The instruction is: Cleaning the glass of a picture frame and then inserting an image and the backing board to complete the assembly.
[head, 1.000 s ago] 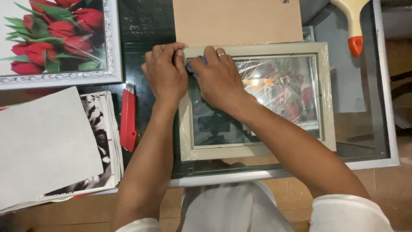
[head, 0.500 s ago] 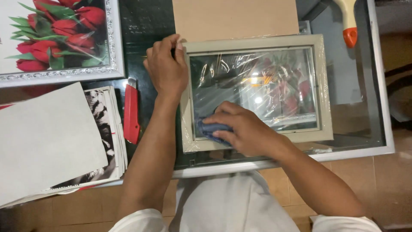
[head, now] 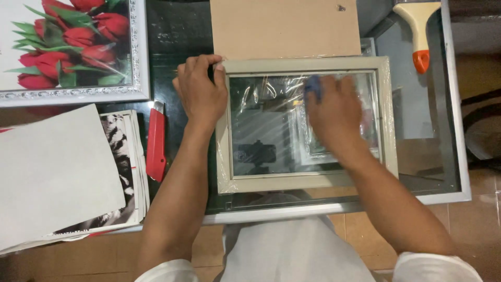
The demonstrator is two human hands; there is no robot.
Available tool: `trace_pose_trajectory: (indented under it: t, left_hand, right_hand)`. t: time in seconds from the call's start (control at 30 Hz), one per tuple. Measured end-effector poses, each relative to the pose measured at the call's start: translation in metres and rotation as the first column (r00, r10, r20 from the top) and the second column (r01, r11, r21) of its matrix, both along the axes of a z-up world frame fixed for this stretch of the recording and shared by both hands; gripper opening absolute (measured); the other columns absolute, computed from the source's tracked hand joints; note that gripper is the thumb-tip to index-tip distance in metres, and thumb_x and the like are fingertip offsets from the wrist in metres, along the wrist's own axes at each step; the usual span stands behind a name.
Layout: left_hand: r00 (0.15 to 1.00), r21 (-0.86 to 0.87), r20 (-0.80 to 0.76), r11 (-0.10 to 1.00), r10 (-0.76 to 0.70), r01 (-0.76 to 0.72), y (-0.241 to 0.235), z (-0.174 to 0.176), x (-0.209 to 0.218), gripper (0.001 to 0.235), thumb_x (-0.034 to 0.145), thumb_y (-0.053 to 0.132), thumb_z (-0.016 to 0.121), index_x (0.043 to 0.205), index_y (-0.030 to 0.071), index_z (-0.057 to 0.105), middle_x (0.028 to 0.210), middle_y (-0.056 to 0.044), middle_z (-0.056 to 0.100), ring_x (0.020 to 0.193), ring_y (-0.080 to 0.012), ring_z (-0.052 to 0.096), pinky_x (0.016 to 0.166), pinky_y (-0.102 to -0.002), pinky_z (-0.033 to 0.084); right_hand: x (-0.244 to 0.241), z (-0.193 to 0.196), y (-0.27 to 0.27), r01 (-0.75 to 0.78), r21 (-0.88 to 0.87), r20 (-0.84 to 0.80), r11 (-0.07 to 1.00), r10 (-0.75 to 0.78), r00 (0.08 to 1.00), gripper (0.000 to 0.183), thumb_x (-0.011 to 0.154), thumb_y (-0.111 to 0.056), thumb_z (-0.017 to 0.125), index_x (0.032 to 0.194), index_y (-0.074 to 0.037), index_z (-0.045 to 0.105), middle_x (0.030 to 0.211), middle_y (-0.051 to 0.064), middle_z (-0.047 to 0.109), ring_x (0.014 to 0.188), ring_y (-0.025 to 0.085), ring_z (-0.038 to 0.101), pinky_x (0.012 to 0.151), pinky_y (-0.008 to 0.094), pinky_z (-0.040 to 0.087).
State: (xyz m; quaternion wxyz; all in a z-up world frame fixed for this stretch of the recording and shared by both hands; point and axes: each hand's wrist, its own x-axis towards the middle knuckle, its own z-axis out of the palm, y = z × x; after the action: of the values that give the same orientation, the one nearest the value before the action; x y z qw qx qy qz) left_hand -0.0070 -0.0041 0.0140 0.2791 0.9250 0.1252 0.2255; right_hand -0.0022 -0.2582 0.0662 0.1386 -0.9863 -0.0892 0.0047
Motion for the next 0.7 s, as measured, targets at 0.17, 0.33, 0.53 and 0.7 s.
trace_pose_trajectory:
  t: [0.17,0.33,0.53,0.7]
  left_hand:
    - [1.000,-0.091,0.014,0.996,-0.019,0.021,0.008,-0.015,0.005,0.013,0.097,0.025,0.070,0.110,0.023,0.070,0.106,0.001,0.061,0.111,-0.0269,0.058,0.093,-0.046,0.041]
    - [1.000,-0.118,-0.023,0.993,-0.015,0.012,0.005,-0.002,0.002,0.020,0.095,0.030,0.078,0.110,0.021,0.069,0.108,0.000,0.061,0.111,-0.0277,0.058,0.094,-0.047,0.040]
    - [0.999,-0.107,-0.036,0.994,-0.006,0.002,-0.002,0.003,0.002,0.020,0.096,0.026,0.077,0.110,0.018,0.066,0.106,-0.004,0.059,0.109,-0.0309,0.057,0.093,-0.049,0.039]
    - [0.999,0.034,0.037,0.999,0.006,-0.007,-0.006,0.002,0.003,0.015,0.098,0.022,0.071,0.109,0.014,0.068,0.103,-0.007,0.061,0.096,-0.0270,0.052,0.090,-0.042,0.037]
  right_hand:
    - [-0.012,-0.031,0.112,-0.296,0.082,0.229,0.952,0.271,0.935,0.027,0.085,-0.018,0.074,0.105,-0.003,0.064,0.095,0.020,0.054,0.086,0.050,0.065,0.063,0.059,0.057]
    - [0.003,-0.027,0.068,-0.328,0.006,0.214,0.945,0.320,0.923,0.020,0.089,-0.016,0.067,0.104,-0.003,0.061,0.098,0.021,0.054,0.089,0.051,0.063,0.062,0.061,0.056]
    - [0.028,-0.011,-0.083,0.091,-0.194,0.058,0.977,-0.081,0.995,0.028,0.099,-0.023,0.068,0.124,-0.009,0.069,0.107,0.018,0.057,0.095,0.047,0.066,0.068,0.062,0.057]
    - [0.006,0.022,-0.086,-0.054,-0.143,0.024,0.988,0.058,0.998,0.031,0.096,-0.011,0.069,0.125,0.000,0.071,0.108,0.020,0.062,0.081,0.035,0.064,0.075,0.045,0.052]
